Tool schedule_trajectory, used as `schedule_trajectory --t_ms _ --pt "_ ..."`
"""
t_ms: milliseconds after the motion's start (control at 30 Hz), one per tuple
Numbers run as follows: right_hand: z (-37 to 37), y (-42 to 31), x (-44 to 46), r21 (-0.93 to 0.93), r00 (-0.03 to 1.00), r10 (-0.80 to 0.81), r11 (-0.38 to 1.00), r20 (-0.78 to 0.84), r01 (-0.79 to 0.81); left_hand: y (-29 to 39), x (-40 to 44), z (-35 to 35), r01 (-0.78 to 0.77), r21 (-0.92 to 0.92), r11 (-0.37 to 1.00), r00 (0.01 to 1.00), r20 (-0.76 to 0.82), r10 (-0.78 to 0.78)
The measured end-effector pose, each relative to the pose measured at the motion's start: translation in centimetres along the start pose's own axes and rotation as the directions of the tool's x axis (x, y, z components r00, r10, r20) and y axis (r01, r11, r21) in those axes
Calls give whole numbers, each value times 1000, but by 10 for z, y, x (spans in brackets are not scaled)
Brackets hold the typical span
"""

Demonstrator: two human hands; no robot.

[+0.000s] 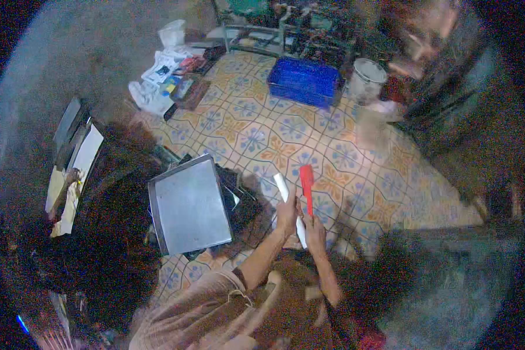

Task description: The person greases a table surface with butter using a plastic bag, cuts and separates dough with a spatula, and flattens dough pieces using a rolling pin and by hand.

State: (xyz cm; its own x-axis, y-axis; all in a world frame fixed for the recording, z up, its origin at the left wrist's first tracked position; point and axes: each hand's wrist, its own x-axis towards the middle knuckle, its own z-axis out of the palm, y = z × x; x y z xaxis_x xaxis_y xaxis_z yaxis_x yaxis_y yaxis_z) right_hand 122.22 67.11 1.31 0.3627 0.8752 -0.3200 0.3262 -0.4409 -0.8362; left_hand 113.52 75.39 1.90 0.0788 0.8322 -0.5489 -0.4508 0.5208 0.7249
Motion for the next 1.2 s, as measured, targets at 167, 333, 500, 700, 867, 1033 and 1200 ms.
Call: schedule_trajectory --t_ms 167,333,500,700,867,1033,1200 --pt "-17 -53 130 57 851 54 994 522 -98 88 84 -8 104 -48 993 991 -80 -108" --pt "9 -123 241 7 628 154 969 763 -247 124 165 -13 -32 -241 970 970 -242 -28" --pt "60 -171 371 -328 798 -125 866 589 378 189 300 24 -60 -334 941 929 -362 -70" --pt "107 -313 475 -322 809 -433 760 397 565 317 431 67 -270 -307 912 878 -467 103" --pt "186 -384 559 -508 583 -710 360 395 783 369 534 35 -412 -325 851 827 -526 199" --pt "282 -427 658 -266 258 -728 108 635 958 449 618 -28 -484 -429 762 746 -658 103" --pt "409 -518 726 -41 54 -651 35 757 999 557 659 -80 -668 -405 625 599 -791 127"
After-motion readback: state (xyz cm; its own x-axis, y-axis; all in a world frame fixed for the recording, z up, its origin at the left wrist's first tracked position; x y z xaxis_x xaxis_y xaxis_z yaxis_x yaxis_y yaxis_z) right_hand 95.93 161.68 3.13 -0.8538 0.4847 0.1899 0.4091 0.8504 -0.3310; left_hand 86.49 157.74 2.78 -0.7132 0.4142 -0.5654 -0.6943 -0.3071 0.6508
